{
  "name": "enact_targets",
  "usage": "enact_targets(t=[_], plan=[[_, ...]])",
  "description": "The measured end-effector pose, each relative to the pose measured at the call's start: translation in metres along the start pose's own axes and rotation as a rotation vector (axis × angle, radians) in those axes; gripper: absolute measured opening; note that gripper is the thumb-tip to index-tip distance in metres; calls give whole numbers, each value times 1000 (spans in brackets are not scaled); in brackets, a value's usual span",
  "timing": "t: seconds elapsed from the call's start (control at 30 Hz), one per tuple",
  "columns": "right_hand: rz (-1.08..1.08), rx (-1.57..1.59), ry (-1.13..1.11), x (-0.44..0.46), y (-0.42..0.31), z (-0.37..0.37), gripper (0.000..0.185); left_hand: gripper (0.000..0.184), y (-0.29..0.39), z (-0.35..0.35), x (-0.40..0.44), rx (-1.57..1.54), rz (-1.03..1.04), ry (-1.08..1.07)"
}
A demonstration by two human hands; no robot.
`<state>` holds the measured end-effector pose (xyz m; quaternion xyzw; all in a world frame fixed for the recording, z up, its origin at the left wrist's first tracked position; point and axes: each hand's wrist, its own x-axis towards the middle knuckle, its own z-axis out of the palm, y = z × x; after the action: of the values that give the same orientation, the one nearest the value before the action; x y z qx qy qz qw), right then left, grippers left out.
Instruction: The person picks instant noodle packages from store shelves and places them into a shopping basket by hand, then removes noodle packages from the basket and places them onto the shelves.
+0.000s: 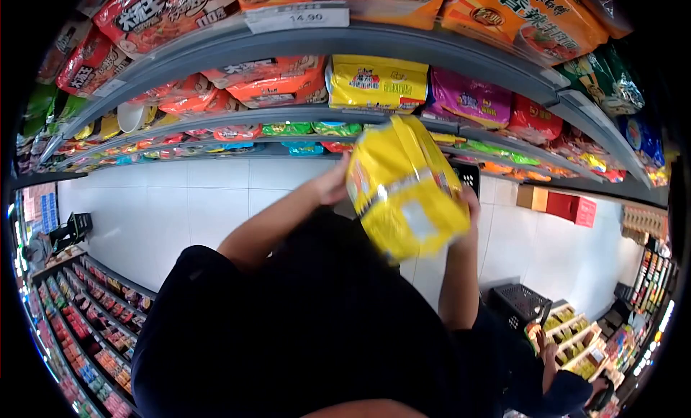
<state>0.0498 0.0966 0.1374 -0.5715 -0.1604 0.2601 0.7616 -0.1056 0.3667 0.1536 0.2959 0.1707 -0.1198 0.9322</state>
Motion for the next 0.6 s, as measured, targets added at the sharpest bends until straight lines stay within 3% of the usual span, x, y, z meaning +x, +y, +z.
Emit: enact_targets(t=[0.07,0.1,0.17,0.5,0.6], plan=[[304,403,-54,34,-43,74,41,72,20,-13,-23,17,-2,120],[729,703,-81,52,-51,88,36,66,27,-17,-31,-50,28,214],[416,364,61,46,-23,102,40,61,37,-17,-52,-95,95,357],[150,-181,-277,-2,-63,138,50,65,26,-42,-85,-234,263,343],[-88,251,-508,12,-88,126,52,72,40,-23,-82,-403,224,172]])
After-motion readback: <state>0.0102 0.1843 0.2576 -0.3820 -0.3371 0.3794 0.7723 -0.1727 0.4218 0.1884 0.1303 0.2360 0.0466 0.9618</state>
